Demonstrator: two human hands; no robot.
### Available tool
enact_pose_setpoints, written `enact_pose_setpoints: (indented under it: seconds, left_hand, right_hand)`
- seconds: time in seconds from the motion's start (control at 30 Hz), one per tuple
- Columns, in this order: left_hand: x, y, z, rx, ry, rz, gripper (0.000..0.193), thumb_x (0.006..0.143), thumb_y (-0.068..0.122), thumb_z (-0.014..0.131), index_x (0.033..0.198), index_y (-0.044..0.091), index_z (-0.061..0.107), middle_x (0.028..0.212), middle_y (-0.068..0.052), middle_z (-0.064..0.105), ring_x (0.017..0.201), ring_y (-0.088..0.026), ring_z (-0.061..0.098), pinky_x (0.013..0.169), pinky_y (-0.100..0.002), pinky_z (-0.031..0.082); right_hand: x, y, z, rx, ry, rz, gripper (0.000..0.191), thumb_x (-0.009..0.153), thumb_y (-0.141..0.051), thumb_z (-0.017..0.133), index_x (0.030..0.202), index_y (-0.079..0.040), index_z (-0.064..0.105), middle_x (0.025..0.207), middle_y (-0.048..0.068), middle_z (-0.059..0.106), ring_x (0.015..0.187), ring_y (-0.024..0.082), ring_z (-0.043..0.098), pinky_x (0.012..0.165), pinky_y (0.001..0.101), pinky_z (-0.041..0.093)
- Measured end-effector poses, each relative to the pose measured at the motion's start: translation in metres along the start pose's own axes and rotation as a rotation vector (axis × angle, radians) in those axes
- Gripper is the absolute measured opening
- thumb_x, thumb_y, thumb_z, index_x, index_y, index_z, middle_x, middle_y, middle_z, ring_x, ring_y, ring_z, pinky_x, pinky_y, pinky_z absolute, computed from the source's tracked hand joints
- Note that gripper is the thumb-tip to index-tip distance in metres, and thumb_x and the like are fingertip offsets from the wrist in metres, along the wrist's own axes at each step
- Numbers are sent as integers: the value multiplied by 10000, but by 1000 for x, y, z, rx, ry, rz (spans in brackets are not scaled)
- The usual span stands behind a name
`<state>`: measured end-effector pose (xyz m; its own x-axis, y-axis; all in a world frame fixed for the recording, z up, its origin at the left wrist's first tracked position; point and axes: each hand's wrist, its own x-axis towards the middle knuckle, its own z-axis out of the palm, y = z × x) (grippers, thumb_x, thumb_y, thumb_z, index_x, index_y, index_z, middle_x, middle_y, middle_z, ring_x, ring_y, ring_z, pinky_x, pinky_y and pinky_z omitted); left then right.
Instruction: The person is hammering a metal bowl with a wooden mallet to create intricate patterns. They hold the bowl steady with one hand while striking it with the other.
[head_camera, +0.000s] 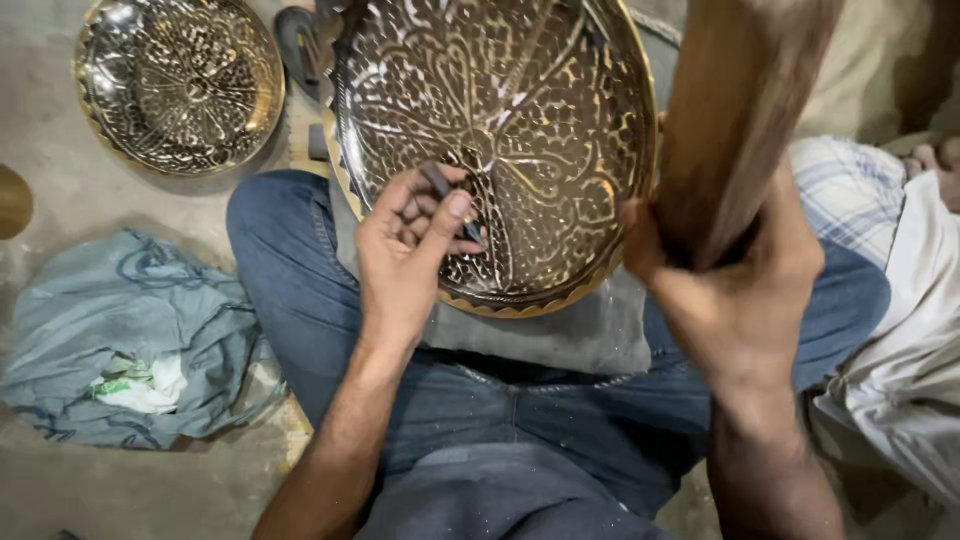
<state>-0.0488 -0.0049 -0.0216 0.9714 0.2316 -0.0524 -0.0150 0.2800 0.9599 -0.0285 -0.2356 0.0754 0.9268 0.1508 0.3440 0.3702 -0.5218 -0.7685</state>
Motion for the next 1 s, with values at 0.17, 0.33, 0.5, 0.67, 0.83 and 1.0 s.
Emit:
enact_pose_setpoints:
  seconds: [0.17, 0.33, 0.5, 0.67, 0.83, 1.0]
  left_hand:
    - [-2, -1, 14, 161, 14, 2, 264, 1011, 123, 713, 1256, 32, 678, 931, -20, 652, 828, -64, 642, 710, -247, 658]
    - [-14, 4, 27, 591, -10, 166, 274, 976, 183, 741, 1227, 83, 694, 1076, -62, 763, 889, -135, 771, 718, -268, 664]
    - [-18, 0, 36, 616, -71, 288, 301, 973, 184, 740, 1244, 74, 673, 1151, -101, 751, 942, -180, 781, 751, -294, 681]
    - [-20, -7, 42, 659, -119, 285, 279, 987, 167, 722, 1230, 47, 659, 1099, -106, 729, 963, -196, 769, 768, -290, 687]
    - [-24, -5, 46, 625, -65, 256, 278, 994, 153, 713, 1237, 39, 640, 1116, -101, 728, 969, -195, 769, 780, -295, 683]
    - [-28, 0, 49, 660, -51, 344, 307, 984, 14, 657, 1287, 12, 604, 1154, -137, 711, 1004, -240, 760, 832, -344, 651]
  right_hand:
    - [14, 37, 2, 105, -71, 47, 480, 972, 29, 733, 1397, 60, 512, 1189, 120, 694, 1054, 198, 710, 1004, 348, 611]
    - [7, 60, 6, 244, -133, 378, 497, 946, 22, 688, 1395, 33, 474, 1042, 101, 688, 752, 133, 669, 655, 254, 580]
    - [-5, 65, 2, 226, -171, 365, 465, 952, -12, 703, 1345, 39, 460, 1053, 111, 658, 734, 116, 638, 612, 248, 545]
    - [-5, 55, -11, -171, -247, 245, 424, 970, -87, 771, 1281, 25, 505, 1118, 196, 701, 920, 221, 703, 778, 333, 581]
    - [6, 31, -32, -415, -255, 153, 474, 950, -83, 791, 1332, -14, 520, 1144, 219, 708, 1048, 270, 726, 867, 417, 576]
    - [24, 9, -40, -602, -403, -166, 497, 755, -43, 789, 1218, -31, 610, 1055, 147, 700, 955, 304, 706, 828, 435, 568]
